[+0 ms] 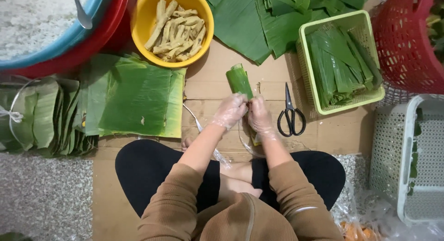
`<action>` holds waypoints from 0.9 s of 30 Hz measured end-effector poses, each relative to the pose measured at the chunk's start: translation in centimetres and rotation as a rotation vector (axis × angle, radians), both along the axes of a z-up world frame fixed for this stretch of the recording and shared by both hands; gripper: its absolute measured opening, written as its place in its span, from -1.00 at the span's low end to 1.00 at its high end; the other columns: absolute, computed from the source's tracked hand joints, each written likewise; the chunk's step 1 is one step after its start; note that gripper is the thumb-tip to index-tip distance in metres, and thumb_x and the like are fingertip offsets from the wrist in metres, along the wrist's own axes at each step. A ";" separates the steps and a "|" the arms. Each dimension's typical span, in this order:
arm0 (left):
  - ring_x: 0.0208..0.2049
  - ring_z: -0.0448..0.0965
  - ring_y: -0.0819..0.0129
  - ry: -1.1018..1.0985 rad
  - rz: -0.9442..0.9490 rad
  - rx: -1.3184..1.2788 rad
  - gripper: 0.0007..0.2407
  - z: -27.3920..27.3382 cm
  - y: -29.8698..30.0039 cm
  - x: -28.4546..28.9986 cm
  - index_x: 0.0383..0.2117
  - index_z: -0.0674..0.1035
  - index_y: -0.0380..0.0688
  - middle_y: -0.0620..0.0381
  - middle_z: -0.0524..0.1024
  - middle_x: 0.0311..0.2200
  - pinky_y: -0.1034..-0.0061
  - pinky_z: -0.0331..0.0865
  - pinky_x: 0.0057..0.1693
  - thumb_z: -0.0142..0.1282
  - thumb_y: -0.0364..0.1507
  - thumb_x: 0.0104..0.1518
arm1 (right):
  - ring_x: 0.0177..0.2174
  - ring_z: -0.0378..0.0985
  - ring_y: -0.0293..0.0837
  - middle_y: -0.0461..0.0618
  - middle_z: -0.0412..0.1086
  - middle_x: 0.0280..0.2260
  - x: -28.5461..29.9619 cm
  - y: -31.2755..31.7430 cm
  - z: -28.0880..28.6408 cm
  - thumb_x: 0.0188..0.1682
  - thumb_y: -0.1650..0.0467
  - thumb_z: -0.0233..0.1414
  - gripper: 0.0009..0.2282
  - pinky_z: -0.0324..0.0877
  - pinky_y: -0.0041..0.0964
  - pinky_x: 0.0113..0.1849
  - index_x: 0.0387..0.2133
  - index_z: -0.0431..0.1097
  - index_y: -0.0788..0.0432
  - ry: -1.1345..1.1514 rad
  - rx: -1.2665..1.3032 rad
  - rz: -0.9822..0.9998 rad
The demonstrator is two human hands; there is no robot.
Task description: Wrapping rice cakes in banana leaves and tying them with string.
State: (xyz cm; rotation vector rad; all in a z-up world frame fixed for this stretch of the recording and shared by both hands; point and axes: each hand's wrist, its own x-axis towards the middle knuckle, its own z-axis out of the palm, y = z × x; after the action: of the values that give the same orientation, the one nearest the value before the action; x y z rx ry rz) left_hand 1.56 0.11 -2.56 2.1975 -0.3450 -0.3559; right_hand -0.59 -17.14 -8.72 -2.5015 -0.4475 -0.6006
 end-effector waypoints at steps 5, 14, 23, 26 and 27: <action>-0.05 0.60 -0.01 -0.096 -0.132 0.010 -0.74 -1.7 0.0 1.3 -0.09 0.63 0.22 0.05 0.61 -0.20 0.18 0.51 0.11 0.03 -0.37 0.10 | -0.29 0.53 -0.06 -0.15 0.29 -0.29 0.2 0.3 2.5 0.05 0.46 0.04 -0.89 0.48 -0.22 -0.28 -0.19 0.37 0.04 -0.016 0.080 0.064; -0.09 0.64 0.09 -0.059 -0.182 0.227 -0.80 0.1 -0.9 1.5 -0.34 0.61 0.06 0.09 0.62 -0.27 0.24 0.53 0.11 0.06 -0.17 0.10 | -0.28 0.54 0.27 0.11 0.38 -0.38 -0.7 0.3 4.0 0.04 0.42 0.11 -0.90 0.41 -0.02 -0.48 -0.34 0.31 0.16 0.164 0.243 0.029; -0.22 0.66 0.10 -0.245 -0.156 0.360 -0.89 -0.5 -0.1 0.3 -0.43 0.57 0.02 0.13 0.60 -0.36 0.23 0.59 0.00 0.07 -0.30 0.06 | -0.28 0.57 0.07 -0.04 0.42 -0.47 -1.5 -3.8 1.5 0.05 0.30 0.11 -0.89 0.47 -0.07 -0.25 -0.45 0.43 -0.02 0.443 0.075 -0.068; -0.27 0.66 0.08 -0.243 -0.072 0.334 -0.85 -0.6 -1.1 -0.1 -0.39 0.52 0.01 0.11 0.54 -0.39 0.18 0.58 -0.08 0.04 -0.25 0.09 | -0.18 0.58 0.08 0.02 0.54 -0.35 -1.7 -4.2 3.0 0.09 0.23 0.07 -0.87 0.45 0.01 -0.14 -0.25 0.51 -0.07 0.752 0.178 -0.173; -0.27 0.66 0.08 -0.242 -0.064 0.335 -0.85 -1.4 -0.7 -0.2 -0.39 0.52 0.01 0.11 0.54 -0.39 0.18 0.58 -0.08 0.04 -0.25 0.09 | -0.18 0.58 0.08 0.02 0.54 -0.35 -1.6 -2.9 5.8 0.09 0.23 0.07 -0.87 0.45 0.01 -0.14 -0.25 0.51 -0.07 0.753 0.175 -0.165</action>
State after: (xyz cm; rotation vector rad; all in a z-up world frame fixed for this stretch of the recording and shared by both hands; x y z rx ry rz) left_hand 1.40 -0.59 -3.94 2.5712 -0.5198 -0.1921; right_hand -2.22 -20.09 -2.90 -2.3820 0.0944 0.2545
